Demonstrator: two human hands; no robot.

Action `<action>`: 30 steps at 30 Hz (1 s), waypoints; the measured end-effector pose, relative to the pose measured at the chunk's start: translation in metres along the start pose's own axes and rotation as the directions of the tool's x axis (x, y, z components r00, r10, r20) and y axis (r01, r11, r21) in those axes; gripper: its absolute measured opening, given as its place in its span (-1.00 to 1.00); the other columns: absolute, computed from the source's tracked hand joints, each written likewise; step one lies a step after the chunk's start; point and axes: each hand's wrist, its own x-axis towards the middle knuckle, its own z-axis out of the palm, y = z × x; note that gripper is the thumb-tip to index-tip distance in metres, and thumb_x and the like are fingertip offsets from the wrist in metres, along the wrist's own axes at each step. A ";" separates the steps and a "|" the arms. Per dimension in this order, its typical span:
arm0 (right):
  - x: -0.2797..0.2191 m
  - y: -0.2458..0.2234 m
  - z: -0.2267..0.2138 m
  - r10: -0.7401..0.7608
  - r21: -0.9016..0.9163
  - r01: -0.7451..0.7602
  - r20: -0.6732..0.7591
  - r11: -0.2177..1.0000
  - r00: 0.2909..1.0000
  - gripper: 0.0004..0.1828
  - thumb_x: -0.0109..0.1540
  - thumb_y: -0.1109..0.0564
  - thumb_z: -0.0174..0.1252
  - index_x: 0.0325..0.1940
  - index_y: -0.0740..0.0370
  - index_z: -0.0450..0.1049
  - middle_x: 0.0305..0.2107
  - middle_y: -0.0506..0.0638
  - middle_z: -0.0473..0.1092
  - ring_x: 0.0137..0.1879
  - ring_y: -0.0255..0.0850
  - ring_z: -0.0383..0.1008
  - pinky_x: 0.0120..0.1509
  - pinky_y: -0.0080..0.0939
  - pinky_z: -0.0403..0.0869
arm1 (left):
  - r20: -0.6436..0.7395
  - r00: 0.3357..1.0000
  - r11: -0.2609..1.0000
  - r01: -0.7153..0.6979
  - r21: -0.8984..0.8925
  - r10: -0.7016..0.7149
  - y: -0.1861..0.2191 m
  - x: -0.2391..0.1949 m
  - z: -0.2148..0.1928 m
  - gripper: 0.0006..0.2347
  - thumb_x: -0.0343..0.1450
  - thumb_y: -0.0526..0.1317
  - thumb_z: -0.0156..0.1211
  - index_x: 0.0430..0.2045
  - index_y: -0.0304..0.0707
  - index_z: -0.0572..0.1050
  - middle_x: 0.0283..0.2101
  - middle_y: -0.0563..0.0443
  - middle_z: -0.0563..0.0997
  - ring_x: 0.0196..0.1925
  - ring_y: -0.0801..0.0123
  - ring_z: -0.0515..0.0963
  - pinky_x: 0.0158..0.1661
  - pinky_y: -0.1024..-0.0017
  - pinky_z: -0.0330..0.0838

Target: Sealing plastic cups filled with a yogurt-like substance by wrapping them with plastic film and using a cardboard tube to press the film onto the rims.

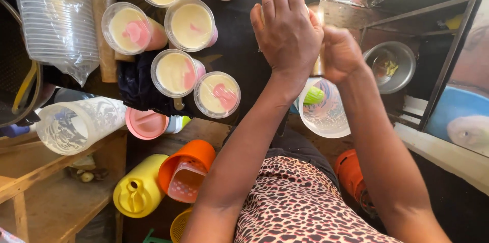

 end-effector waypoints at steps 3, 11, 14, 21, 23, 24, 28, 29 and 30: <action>-0.019 0.037 -0.034 0.032 -0.212 -0.079 -0.214 0.974 0.976 -0.79 0.10 0.08 0.32 -0.24 0.18 0.55 -0.35 -0.03 0.56 -0.26 -0.22 0.57 -0.20 -0.17 0.56 | -0.052 0.998 1.000 -0.017 0.024 0.019 0.000 -0.001 0.003 -0.63 0.22 -0.27 0.45 -0.10 -0.06 0.52 0.03 0.09 0.56 0.21 0.22 0.50 0.26 0.19 0.38; -0.123 0.020 -0.053 -0.045 -0.167 0.002 -0.250 0.986 0.967 -0.64 0.07 0.30 0.23 -0.07 0.24 0.36 -0.34 0.00 0.40 -0.37 -0.22 0.46 -0.24 -0.15 0.50 | 0.132 0.984 0.987 -0.102 -0.127 0.119 -0.016 -0.015 -0.019 -0.21 0.35 0.25 0.56 0.37 -0.12 0.30 0.46 0.01 0.38 0.62 0.21 0.25 0.59 0.07 -0.17; -0.131 -0.023 -0.045 -0.134 -0.195 0.098 -0.181 0.976 0.974 -0.62 0.16 0.15 0.29 0.02 0.17 0.37 -0.24 -0.02 0.43 -0.26 -0.22 0.50 -0.09 -0.11 0.53 | -0.068 0.998 0.880 -0.027 -0.474 -0.006 -0.018 -0.036 -0.016 -0.13 0.44 0.27 0.46 0.49 -0.22 0.11 0.61 -0.16 0.22 0.75 0.03 0.16 0.73 -0.06 -0.28; -0.088 -0.061 0.000 -0.315 -0.320 0.299 0.003 0.899 0.949 -0.58 0.14 0.10 0.29 0.07 0.10 0.42 0.16 0.10 0.57 0.28 -0.11 0.61 0.04 -0.26 0.64 | -0.081 0.952 0.479 0.074 -0.875 -0.294 -0.017 -0.062 0.031 -0.06 0.38 -0.11 0.55 0.54 -0.28 -0.10 0.63 -0.33 0.08 0.72 -0.09 0.18 0.71 0.00 0.15; -0.066 -0.059 0.023 -0.297 -0.360 0.283 0.018 0.889 0.955 -0.54 0.11 0.11 0.27 0.10 0.15 0.44 0.17 0.06 0.58 0.28 -0.14 0.62 0.04 -0.28 0.63 | -0.067 0.955 0.424 0.065 -0.903 -0.289 -0.018 -0.061 0.038 -0.10 0.39 -0.18 0.56 0.54 -0.22 -0.07 0.63 -0.29 0.13 0.71 -0.05 0.22 0.71 0.04 0.19; -0.054 -0.059 0.036 -0.281 -0.397 0.275 0.044 0.876 0.959 -0.49 0.08 0.11 0.25 0.13 0.21 0.47 0.19 0.03 0.58 0.27 -0.18 0.63 0.04 -0.30 0.63 | -0.065 0.957 0.373 0.047 -0.927 -0.281 -0.020 -0.058 0.042 -0.12 0.41 -0.25 0.56 0.55 -0.17 -0.04 0.62 -0.25 0.18 0.70 0.00 0.25 0.71 0.07 0.22; -0.044 -0.043 0.048 -0.260 -0.331 0.255 0.029 0.909 0.965 -0.64 0.08 0.19 0.20 -0.02 0.21 0.47 0.00 0.07 0.62 0.08 -0.09 0.66 0.07 0.00 0.69 | -0.039 0.964 0.348 0.057 -0.936 -0.263 -0.033 -0.048 0.040 -0.18 0.40 -0.29 0.55 0.50 -0.18 0.04 0.57 -0.25 0.27 0.64 -0.03 0.36 0.65 0.11 0.32; -0.045 -0.041 0.046 -0.234 -0.269 0.226 0.000 0.936 0.972 -0.64 0.07 0.18 0.23 -0.05 0.22 0.47 0.03 0.16 0.60 0.12 0.01 0.65 -0.03 -0.06 0.67 | -0.038 0.976 0.328 0.037 -0.944 -0.216 -0.038 -0.045 0.041 -0.19 0.40 -0.34 0.53 0.51 -0.16 0.06 0.57 -0.21 0.28 0.65 0.00 0.36 0.67 0.11 0.31; -0.048 -0.039 0.043 -0.207 -0.205 0.195 -0.034 0.959 0.978 -0.65 0.06 0.17 0.26 -0.08 0.23 0.47 0.06 0.25 0.58 0.17 0.11 0.64 -0.13 -0.13 0.65 | -0.031 0.985 0.304 0.022 -0.952 -0.168 -0.042 -0.044 0.041 -0.20 0.41 -0.40 0.52 0.51 -0.13 0.08 0.57 -0.18 0.28 0.66 0.04 0.36 0.69 0.12 0.30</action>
